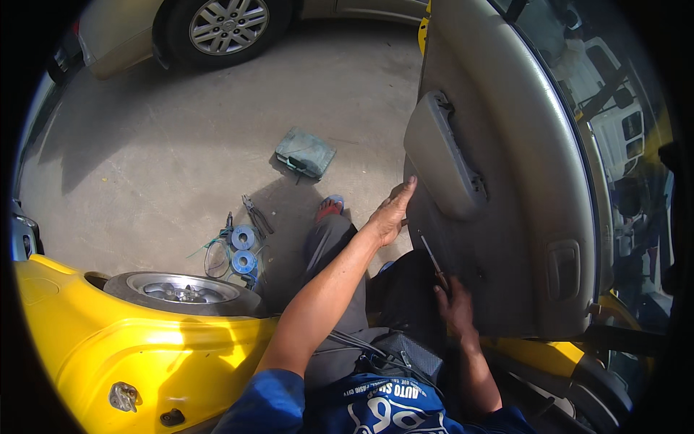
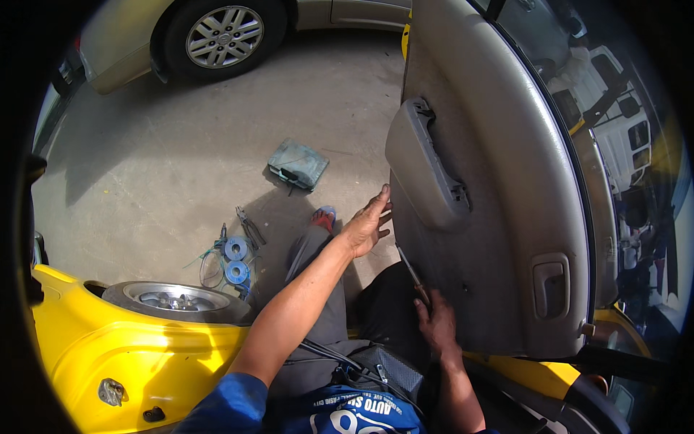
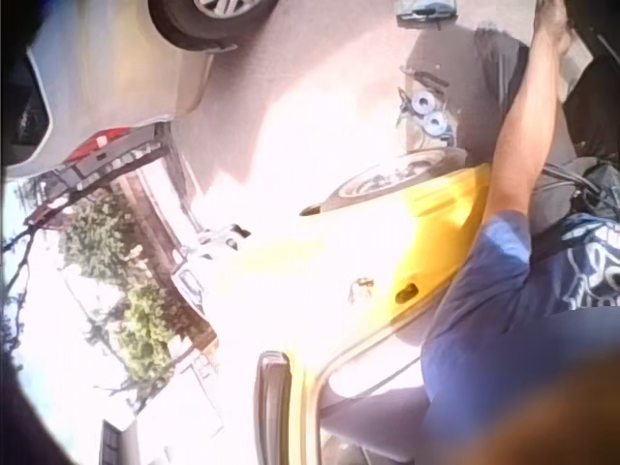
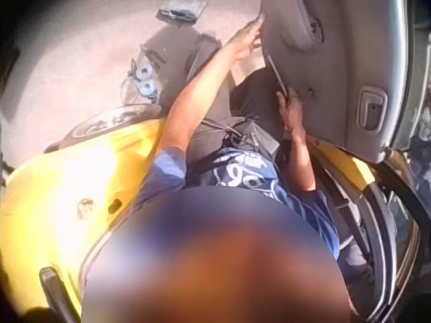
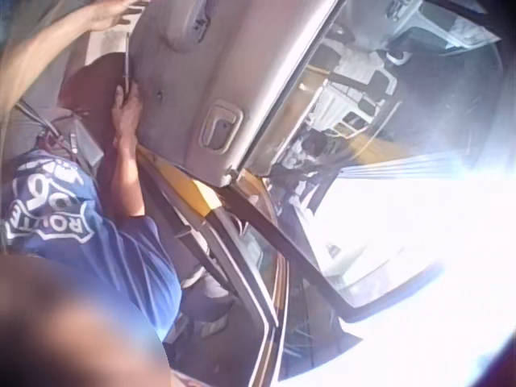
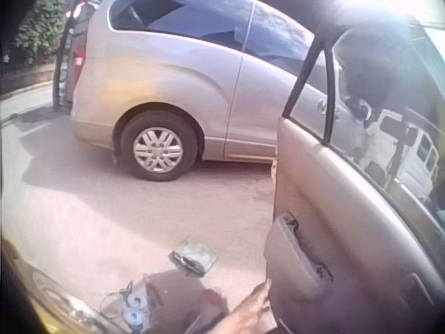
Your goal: The person removes the interior door panel of a yellow car, detaches the door handle, and uses a screwdriver to remove screws. They then reattach the door handle and secure the panel back in place.
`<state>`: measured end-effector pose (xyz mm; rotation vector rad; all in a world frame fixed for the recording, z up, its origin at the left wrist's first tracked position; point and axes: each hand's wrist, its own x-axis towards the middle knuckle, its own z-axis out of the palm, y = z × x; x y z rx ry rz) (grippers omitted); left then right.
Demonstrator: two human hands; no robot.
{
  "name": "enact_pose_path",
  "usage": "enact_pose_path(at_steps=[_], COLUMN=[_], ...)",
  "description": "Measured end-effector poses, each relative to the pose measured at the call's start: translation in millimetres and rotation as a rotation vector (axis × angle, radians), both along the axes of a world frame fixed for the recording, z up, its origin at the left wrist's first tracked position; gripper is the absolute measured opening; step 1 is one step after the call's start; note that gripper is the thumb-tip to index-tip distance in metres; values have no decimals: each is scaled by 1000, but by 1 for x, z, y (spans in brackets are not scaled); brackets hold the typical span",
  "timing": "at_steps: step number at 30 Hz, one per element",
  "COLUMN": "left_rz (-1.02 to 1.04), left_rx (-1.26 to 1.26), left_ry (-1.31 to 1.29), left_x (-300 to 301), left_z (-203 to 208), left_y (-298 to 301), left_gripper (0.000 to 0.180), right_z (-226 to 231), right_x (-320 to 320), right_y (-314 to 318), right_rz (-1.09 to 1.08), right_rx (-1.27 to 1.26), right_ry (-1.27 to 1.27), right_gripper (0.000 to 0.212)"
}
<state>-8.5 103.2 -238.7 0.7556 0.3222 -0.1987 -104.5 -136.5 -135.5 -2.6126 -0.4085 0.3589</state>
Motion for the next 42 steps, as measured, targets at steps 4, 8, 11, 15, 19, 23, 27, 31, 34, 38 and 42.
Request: enact_pose_path(at_steps=[4,8,11,15,19,23,27,31,34,38,42], left_rz=[215,50,-4,-145,-196,-273,-213,-181,-187,-261,-272], left_rx=[55,41,-55,-88,-98,-133,-69,-49,-100,-335,-296], left_ry=[96,-3,-70,-142,-198,-228,-219,-222,-229,-201,-223], left_x=[105,163,189,208,202,186,187,192,190,186,188], left_z=[-57,-89,-96,-105,-117,-133,-134,-128,-125,-128,-132], left_y=[62,45,36,48,57,61,51,41,45,56,54], left_gripper=[91,86,88,91,78,57,48,50,53,56,52], right_z=[-43,-64,-65,-66,-73,-78,-77,-77,-78,-81,-81], right_x=[-23,-29,-20,-12,-11,-10,-9,-11,-12,-11,-8], right_y=[-16,-22,-20,-16,-16,-21,-23,-23,-22,-25,-29], right_rz=[-127,-192,-203,-245,-278,-279,-285,-319,-311,-327,-307], right_rx=[-24,-58,-87,-121,-23,-22,-6,-19,62,60,36], right_ry=[-89,-58,-33,27,52,45,54,93,59,62,59], right_gripper=[33,31,29,27,26,27,29,27,26,26,27])
